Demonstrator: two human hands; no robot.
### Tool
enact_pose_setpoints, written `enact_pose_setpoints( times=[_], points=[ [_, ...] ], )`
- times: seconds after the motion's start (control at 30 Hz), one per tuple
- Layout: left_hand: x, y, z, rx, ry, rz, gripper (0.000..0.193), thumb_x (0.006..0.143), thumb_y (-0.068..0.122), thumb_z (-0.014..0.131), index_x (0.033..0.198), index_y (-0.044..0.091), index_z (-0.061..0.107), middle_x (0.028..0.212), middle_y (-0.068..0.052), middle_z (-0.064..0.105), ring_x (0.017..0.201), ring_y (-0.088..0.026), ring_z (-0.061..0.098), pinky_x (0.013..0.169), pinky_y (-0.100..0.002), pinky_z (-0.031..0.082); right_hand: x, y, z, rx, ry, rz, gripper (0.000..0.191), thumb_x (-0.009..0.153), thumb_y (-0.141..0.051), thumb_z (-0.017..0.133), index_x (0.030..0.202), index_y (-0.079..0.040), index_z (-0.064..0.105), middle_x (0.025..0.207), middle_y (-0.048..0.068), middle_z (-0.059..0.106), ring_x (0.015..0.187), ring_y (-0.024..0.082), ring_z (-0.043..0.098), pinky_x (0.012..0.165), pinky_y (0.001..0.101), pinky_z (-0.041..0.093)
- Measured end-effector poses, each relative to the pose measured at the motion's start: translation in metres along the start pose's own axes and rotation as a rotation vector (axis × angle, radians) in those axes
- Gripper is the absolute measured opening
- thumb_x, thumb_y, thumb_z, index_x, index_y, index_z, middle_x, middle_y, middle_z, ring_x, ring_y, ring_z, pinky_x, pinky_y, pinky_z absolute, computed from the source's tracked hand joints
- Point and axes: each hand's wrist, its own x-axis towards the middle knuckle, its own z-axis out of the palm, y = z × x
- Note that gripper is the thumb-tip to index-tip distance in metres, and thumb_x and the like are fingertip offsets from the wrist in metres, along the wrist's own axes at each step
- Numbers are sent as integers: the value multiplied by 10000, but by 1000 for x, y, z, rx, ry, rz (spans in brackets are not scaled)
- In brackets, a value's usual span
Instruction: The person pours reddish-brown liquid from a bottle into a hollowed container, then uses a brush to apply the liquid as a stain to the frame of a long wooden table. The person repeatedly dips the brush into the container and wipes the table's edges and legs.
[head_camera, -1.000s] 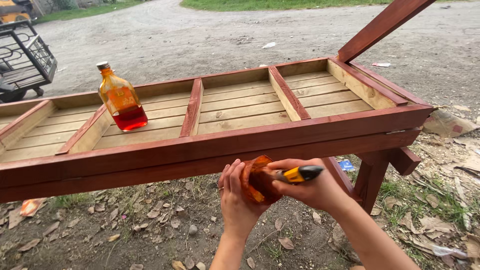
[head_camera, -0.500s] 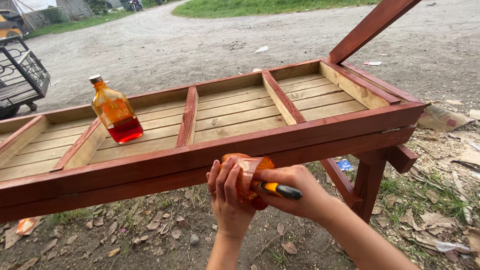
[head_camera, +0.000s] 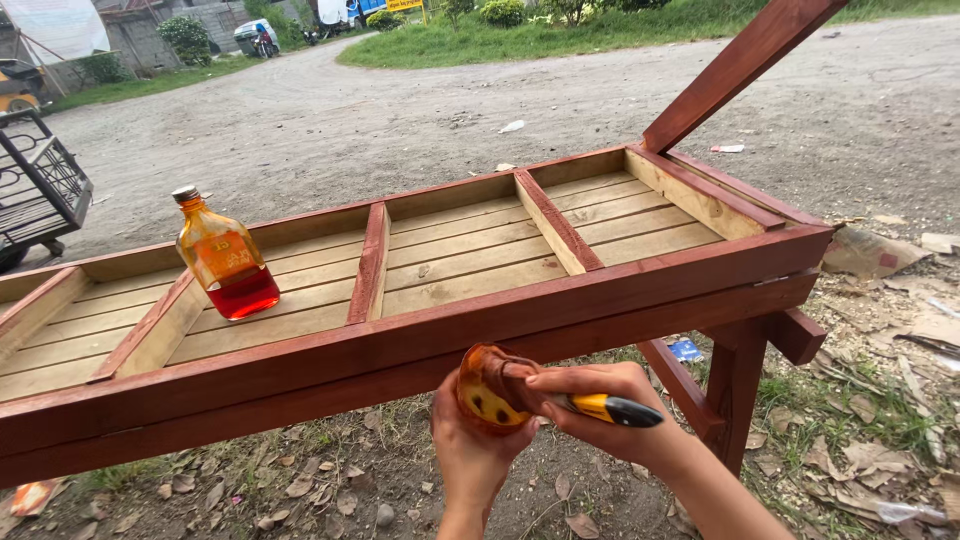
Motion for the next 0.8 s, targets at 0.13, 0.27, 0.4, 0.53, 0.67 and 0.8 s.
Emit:
enact_pose_setpoints(
  times=[0.13, 0.27, 0.4, 0.53, 0.67, 0.8],
  points=[
    [6, -2, 38, -521, -106, -347, 942, 464, 140, 963, 1290, 88, 513, 1217, -84, 696, 1117, -233, 709, 970, -373, 600, -12, 20, 7, -1, 298, 64, 312, 833, -30, 790, 1144, -31, 760, 1002, 123, 824, 882, 145, 778, 793, 278, 620],
    [11, 5, 67, -378, -145, -449, 910, 467, 163, 986, 1265, 95, 554, 1211, -54, 728, 1111, -185, 715, 988, -318, 557, -14, 47, 13, -129, 576, -25, 333, 852, 11, 765, 1182, -10, 720, 1126, 152, 772, 1009, 149, 741, 904, 265, 591],
    [3, 13, 76, -207, -33, -379, 928, 450, 255, 987, 1254, 81, 558, 1170, -81, 710, 1088, -214, 716, 963, -357, 565, -20, 79, 8, -335, 653, -38, 320, 850, -27, 798, 1163, -32, 731, 1062, 117, 775, 980, 149, 739, 885, 268, 588],
    [-7, 9, 83, -81, -41, -352, 947, 440, 314, 989, 1262, 96, 572, 1154, -94, 696, 1074, -245, 715, 962, -380, 563, -39, 108, -18, -401, 737, -114, 279, 898, -34, 778, 1171, -42, 719, 1155, 123, 756, 1073, 176, 723, 945, 298, 584],
    [-21, -11, 86, -109, -75, -216, 965, 434, 330, 1008, 1260, 83, 575, 1142, -110, 692, 1055, -260, 727, 938, -389, 586, -56, 127, -67, -607, 940, -66, 306, 997, -31, 738, 1295, 9, 682, 1240, 161, 724, 1119, 201, 711, 995, 327, 583],
    [-35, -44, 73, -72, -97, -203, 896, 440, 302, 1002, 1203, 62, 597, 1091, -112, 746, 1029, -252, 763, 958, -389, 588, -55, 132, -84, -676, 1001, -110, 291, 1132, -75, 692, 1401, 19, 634, 1301, 194, 707, 1160, 210, 710, 1024, 306, 585]
  ],
)
